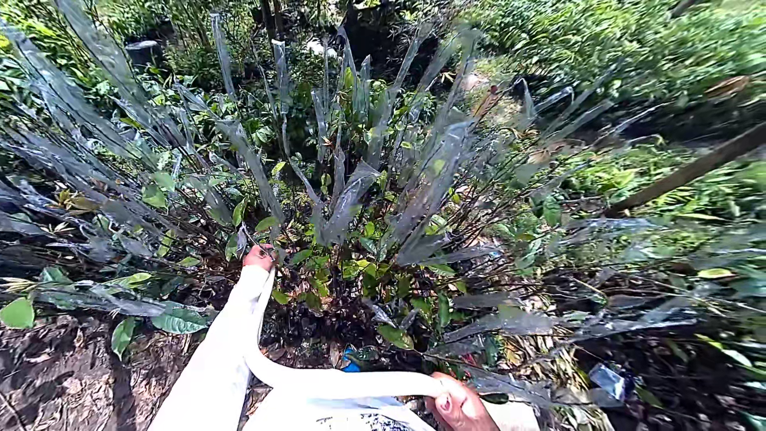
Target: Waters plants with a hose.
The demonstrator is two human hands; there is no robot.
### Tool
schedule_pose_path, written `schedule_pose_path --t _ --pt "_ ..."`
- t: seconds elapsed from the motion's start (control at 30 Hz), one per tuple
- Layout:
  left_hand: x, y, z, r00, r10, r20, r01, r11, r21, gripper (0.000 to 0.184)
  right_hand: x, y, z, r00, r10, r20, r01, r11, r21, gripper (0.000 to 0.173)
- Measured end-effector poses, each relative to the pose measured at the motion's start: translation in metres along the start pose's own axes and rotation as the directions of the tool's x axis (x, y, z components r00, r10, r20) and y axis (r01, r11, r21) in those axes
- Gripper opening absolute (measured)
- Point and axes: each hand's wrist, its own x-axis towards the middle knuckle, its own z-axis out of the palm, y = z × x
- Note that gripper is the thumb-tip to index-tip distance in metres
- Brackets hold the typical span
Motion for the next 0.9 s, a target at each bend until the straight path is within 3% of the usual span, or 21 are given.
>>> schedule_pose_path --t 0.33,0.53,0.9 --pt "-0.004 0.001 0.003 1.000 0.010 -0.026 -0.011 0.999 -0.053 0.037 0.001 -0.002 -0.010 1.000 0.001 0.006 -0.001 0.999 -0.049 0.027" --pt "-0.018 0.004 0.003 1.000 -0.011 -0.003 0.011 0.999 0.042 0.040 0.003 -0.005 -0.023 0.999 0.009 0.049 -0.007 0.999 -0.035 0.024" --pt "-0.017 -0.020 0.001 1.000 0.007 0.000 -0.007 0.999 -0.036 0.039 0.006 -0.001 -0.021 0.997 -0.009 0.076 0.018 0.993 -0.117 0.028"
